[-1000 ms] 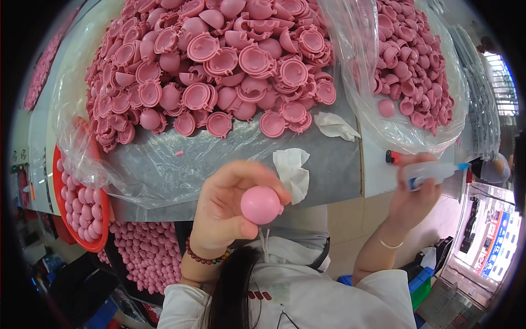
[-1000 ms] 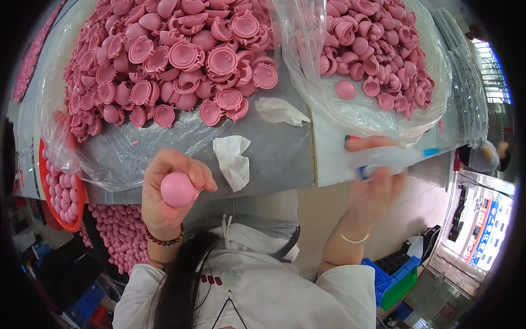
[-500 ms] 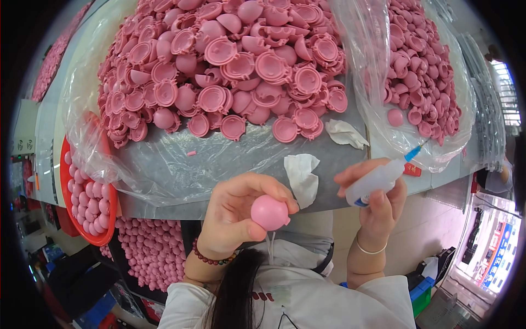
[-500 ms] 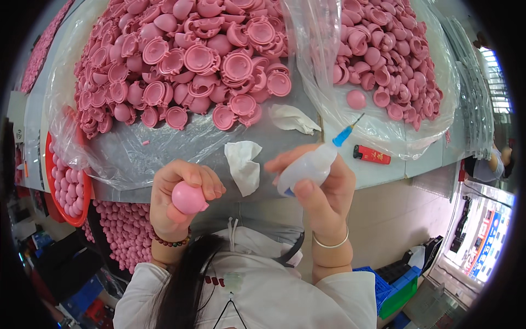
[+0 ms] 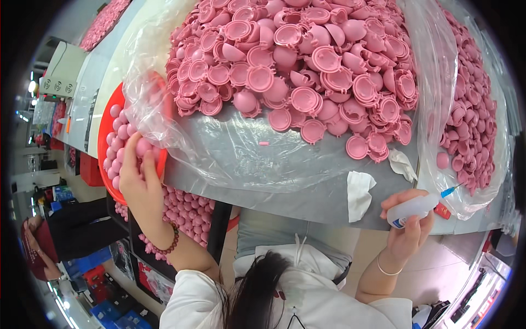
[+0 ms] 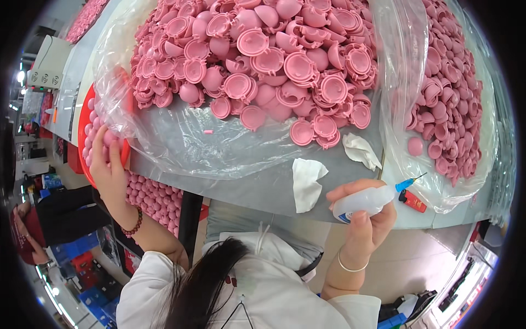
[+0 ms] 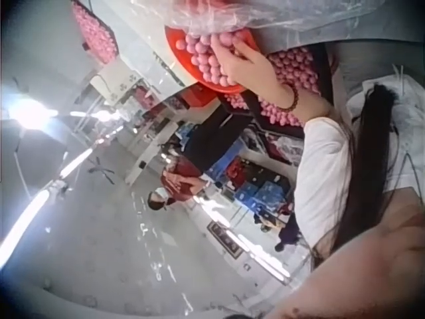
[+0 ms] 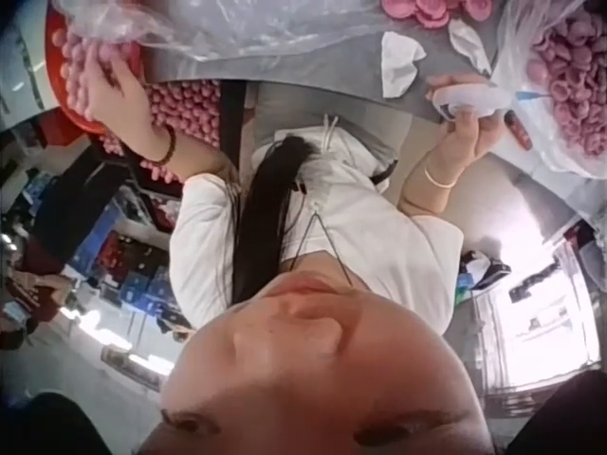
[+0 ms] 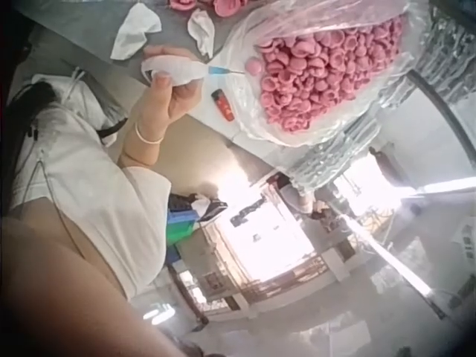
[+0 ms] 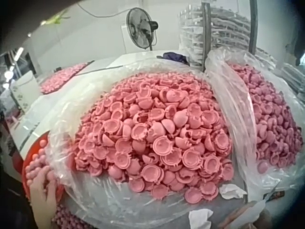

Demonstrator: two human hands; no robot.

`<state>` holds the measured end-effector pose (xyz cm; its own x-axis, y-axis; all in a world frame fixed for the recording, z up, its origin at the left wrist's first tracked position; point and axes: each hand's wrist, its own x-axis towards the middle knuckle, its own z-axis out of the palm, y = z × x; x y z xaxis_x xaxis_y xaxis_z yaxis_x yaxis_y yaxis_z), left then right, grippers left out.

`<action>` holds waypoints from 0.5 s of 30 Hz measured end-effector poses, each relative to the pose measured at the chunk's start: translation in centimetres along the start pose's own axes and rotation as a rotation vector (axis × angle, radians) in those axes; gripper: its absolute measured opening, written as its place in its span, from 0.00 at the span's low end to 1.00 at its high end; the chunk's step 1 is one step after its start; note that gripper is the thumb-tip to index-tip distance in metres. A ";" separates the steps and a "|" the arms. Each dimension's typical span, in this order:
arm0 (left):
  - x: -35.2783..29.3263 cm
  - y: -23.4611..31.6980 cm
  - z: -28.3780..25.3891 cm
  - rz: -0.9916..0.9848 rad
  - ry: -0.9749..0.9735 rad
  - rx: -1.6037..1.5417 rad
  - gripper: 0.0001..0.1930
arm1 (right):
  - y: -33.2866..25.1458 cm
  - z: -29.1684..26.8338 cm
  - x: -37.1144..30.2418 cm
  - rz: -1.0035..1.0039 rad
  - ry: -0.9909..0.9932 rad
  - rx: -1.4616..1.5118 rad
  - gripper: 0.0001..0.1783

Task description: Glue pink plastic toy components together at a factory workbench.

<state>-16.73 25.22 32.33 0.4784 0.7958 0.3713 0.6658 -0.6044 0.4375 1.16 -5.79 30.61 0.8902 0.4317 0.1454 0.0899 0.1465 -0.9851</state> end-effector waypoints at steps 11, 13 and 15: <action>-0.2 4.9 1.9 0.016 0.302 -0.484 0.17 | 0.0 0.1 0.0 -0.034 0.001 -0.058 0.22; -1.6 7.6 2.0 0.302 0.125 -0.243 0.16 | 0.1 0.1 0.0 -0.053 0.011 -0.045 0.22; -2.3 9.9 3.5 0.498 -0.106 -0.224 0.16 | 0.2 0.0 0.0 -0.054 0.008 -0.048 0.22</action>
<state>-9.24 17.52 32.98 0.7666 0.4047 0.4984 0.2124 -0.8924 0.3981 1.13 -5.74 30.44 0.8872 0.4168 0.1979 0.1589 0.1266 -0.9791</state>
